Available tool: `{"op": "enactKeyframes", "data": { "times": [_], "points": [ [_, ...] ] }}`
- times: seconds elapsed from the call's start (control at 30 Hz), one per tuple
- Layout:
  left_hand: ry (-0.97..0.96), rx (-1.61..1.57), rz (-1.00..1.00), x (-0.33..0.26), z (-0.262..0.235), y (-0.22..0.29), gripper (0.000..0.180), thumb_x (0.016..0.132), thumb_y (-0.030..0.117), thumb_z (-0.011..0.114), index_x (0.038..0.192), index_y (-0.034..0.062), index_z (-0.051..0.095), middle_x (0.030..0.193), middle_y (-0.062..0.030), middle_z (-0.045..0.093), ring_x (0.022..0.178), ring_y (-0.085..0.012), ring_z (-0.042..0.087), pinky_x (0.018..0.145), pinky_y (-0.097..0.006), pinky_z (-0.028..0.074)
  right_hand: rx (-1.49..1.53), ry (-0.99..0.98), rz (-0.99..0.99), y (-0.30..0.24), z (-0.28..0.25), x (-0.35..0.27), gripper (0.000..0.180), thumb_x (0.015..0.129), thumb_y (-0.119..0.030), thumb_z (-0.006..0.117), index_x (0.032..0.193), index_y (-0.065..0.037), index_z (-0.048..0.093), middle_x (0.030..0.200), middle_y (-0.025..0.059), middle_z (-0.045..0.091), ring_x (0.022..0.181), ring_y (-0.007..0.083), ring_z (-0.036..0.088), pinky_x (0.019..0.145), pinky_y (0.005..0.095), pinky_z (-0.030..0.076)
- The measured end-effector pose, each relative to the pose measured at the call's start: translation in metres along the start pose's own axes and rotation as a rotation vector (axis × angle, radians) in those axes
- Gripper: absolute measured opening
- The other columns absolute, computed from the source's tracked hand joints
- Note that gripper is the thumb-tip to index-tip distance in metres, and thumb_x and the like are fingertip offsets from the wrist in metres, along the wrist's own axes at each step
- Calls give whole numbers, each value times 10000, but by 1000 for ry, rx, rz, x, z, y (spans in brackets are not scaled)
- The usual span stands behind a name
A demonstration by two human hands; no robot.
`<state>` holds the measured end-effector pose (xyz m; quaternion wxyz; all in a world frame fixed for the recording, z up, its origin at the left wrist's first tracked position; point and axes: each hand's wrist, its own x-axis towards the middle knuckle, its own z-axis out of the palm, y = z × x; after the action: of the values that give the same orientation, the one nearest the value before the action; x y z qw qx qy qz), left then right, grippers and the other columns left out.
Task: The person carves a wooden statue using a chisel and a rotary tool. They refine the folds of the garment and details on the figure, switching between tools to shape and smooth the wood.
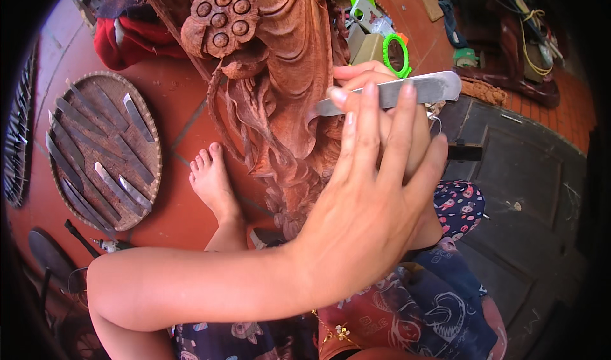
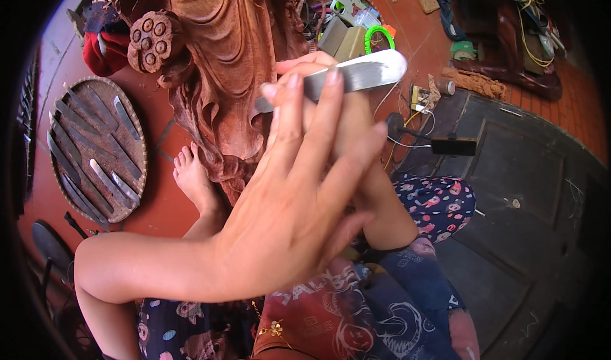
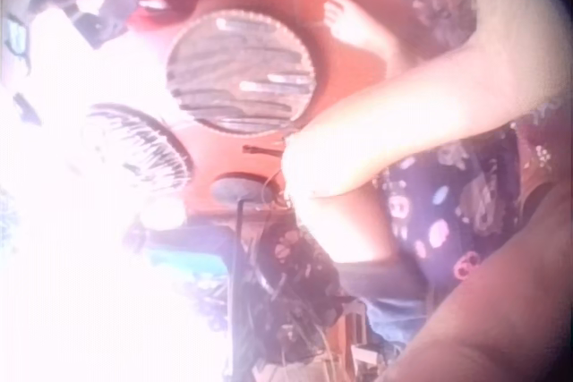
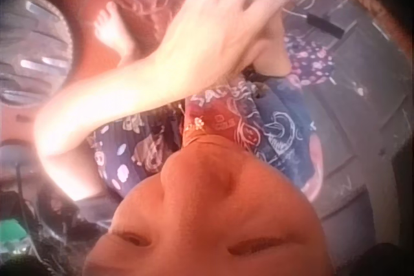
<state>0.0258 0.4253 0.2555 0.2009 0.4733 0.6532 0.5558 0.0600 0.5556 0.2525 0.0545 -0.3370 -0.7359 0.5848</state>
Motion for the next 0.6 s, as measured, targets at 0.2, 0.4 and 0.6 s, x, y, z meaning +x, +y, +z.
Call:
{"op": "enactKeyframes", "data": {
  "times": [0.2, 0.4, 0.6],
  "points": [
    [36, -64, 24, 7, 8, -11, 617, 875, 165, 614, 1430, -66, 476, 1567, -407, 239, 1434, -658, 224, 1167, -645, 289, -112, -100, -247, 16, -13, 11, 174, 989, -103, 640, 1097, 32, 620, 1086, 113, 633, 964, 193, 664, 852, 303, 576],
    [53, -46, 6, 5, 10, -8, 628, 877, 162, 611, 1451, -52, 471, 1560, -418, 237, 1427, -658, 240, 1167, -630, 302, -234, -144, -264, 11, -16, 13, 157, 928, -124, 726, 1016, 3, 697, 1096, 123, 650, 930, 185, 648, 760, 308, 554],
    [16, 57, -61, -6, 7, 0, 621, 894, 181, 595, 1461, -38, 469, 1568, -412, 232, 1429, -656, 234, 1165, -631, 308, -259, -176, -135, -9, -4, 9, 172, 933, -129, 723, 1035, 6, 691, 1099, 128, 662, 905, 182, 660, 745, 300, 564]
  ]
}}
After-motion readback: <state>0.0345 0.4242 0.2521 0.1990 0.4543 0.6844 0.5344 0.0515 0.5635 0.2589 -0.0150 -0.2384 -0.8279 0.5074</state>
